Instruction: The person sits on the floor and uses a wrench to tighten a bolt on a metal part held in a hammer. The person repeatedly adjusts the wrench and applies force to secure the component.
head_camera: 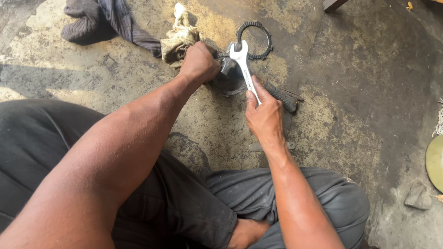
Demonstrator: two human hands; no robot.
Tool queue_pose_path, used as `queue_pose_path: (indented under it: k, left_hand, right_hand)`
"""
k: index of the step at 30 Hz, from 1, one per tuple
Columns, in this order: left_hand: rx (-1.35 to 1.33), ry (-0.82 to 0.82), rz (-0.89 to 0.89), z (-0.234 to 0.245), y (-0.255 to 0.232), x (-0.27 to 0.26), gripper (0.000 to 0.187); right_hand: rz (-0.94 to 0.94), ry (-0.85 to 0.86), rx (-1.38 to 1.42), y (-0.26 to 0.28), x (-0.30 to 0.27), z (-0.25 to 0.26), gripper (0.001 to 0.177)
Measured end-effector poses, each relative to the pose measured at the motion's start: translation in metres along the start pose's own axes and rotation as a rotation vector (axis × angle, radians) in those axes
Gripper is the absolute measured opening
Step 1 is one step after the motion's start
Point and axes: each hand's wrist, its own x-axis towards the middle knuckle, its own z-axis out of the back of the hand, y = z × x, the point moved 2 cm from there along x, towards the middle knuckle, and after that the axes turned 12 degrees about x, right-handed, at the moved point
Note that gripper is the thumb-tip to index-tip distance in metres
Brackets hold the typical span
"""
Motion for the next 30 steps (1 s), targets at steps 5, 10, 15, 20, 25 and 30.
queue_pose_path:
  k: [5, 10, 15, 20, 25, 30]
  left_hand:
    - [0.019, -0.039, -0.059, 0.002, 0.003, 0.003, 0.035]
    - [-0.108, 0.231, 0.190, 0.013, 0.006, -0.014, 0.036]
    - [-0.339, 0.177, 0.219, 0.014, 0.002, -0.028, 0.040]
    - [-0.271, 0.162, 0.148, 0.019, -0.006, -0.027, 0.039]
    - [-0.199, 0.154, 0.216, 0.020, -0.011, -0.028, 0.040]
    - [-0.224, 0.127, 0.209, 0.016, -0.008, -0.021, 0.035]
  right_hand:
    - [0.304, -0.120, -0.021, -0.007, 0.000, 0.003, 0.042]
    - [-0.116, -0.051, -0.007, -0.008, 0.000, -0.001, 0.048]
    - [-0.114, -0.100, 0.010, -0.005, -0.004, 0.009, 0.049]
    - [0.177, -0.192, 0.283, 0.009, -0.009, 0.016, 0.049]
    - [0.020, -0.082, -0.114, 0.011, -0.007, 0.010, 0.046]
    - [0.499, -0.276, 0.074, 0.020, -0.011, 0.011, 0.040]
